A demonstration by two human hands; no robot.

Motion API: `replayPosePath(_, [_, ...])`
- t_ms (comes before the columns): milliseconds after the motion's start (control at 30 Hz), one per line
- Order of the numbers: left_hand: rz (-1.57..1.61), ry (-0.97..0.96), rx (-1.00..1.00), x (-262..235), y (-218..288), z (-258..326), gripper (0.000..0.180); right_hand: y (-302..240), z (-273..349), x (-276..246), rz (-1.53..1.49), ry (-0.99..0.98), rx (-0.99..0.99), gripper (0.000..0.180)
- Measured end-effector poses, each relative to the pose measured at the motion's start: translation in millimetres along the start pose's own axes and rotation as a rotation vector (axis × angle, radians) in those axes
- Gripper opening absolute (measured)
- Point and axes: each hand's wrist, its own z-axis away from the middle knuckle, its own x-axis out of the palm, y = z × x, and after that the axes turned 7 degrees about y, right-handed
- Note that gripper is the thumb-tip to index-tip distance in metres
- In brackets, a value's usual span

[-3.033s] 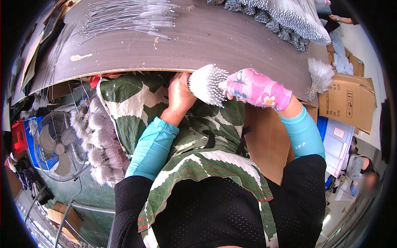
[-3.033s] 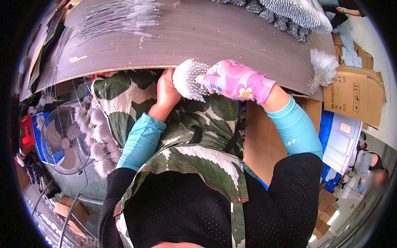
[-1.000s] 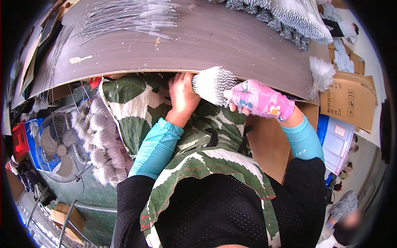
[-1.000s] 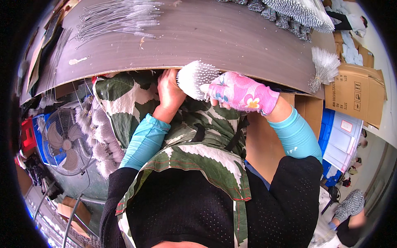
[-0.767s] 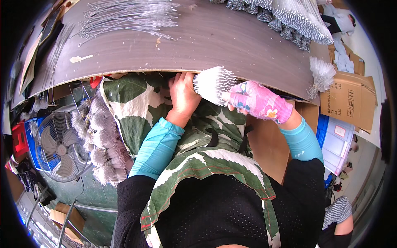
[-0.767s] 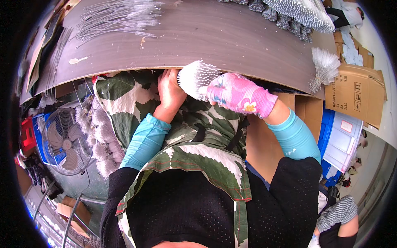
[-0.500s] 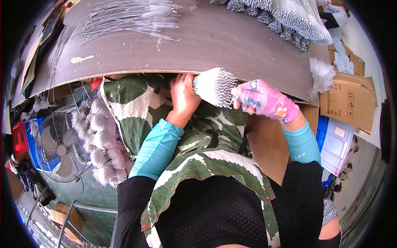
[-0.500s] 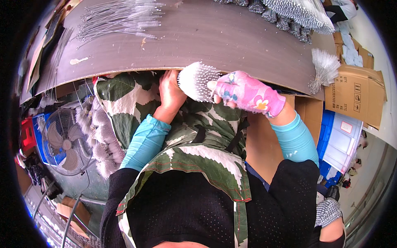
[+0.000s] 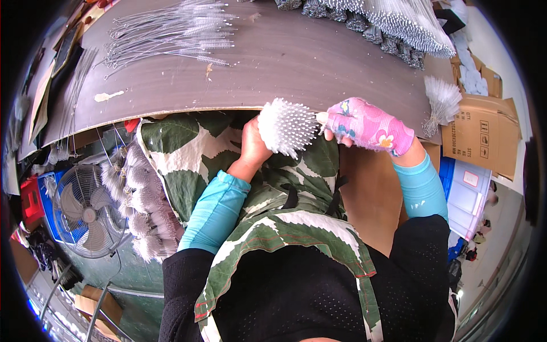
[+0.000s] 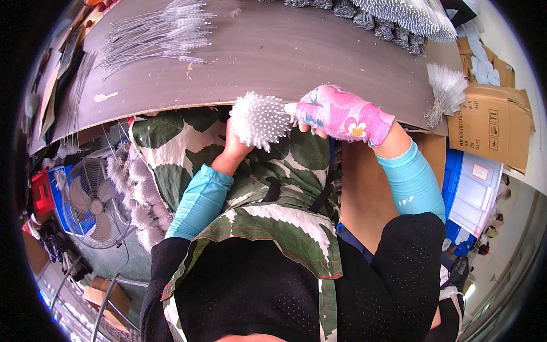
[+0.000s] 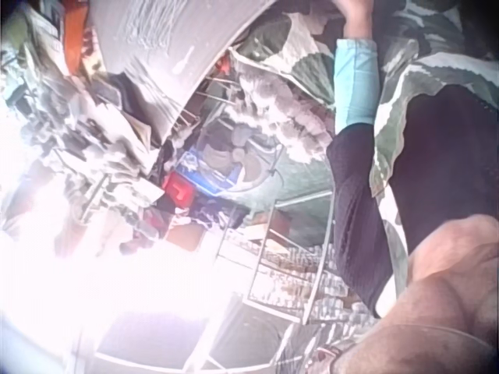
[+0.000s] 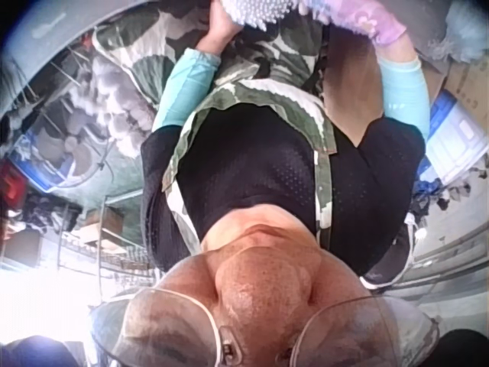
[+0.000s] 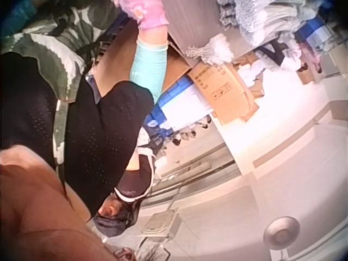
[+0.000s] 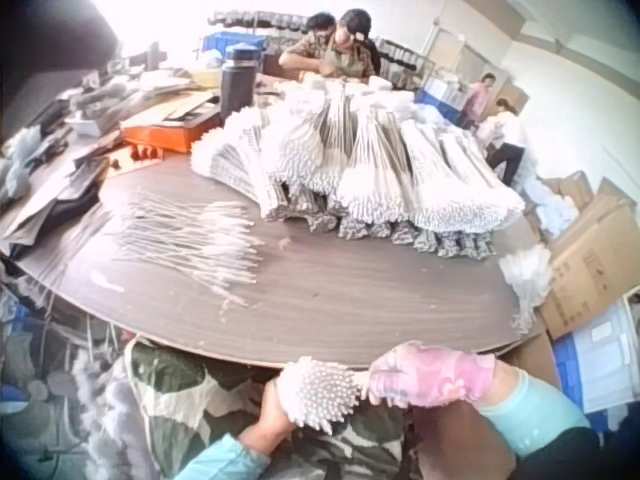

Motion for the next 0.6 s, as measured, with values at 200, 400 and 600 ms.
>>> replayPosePath(200, [-0.072,-0.084,0.070,-0.9,-13.0,-2.2,0.019,-2.4,-5.0,1.5,0.135,0.006,-0.018,0.041])
replayPosePath(400, [-0.176,-0.115,0.149,-1.0,-24.2,-1.2,0.018,-19.5,-5.9,-6.4,0.270,0.004,0.041,0.041])
replayPosePath(600, [-0.193,-0.136,0.172,-0.7,-20.0,-2.0,0.019,-31.3,-6.4,-16.8,0.356,0.019,-0.039,0.042])
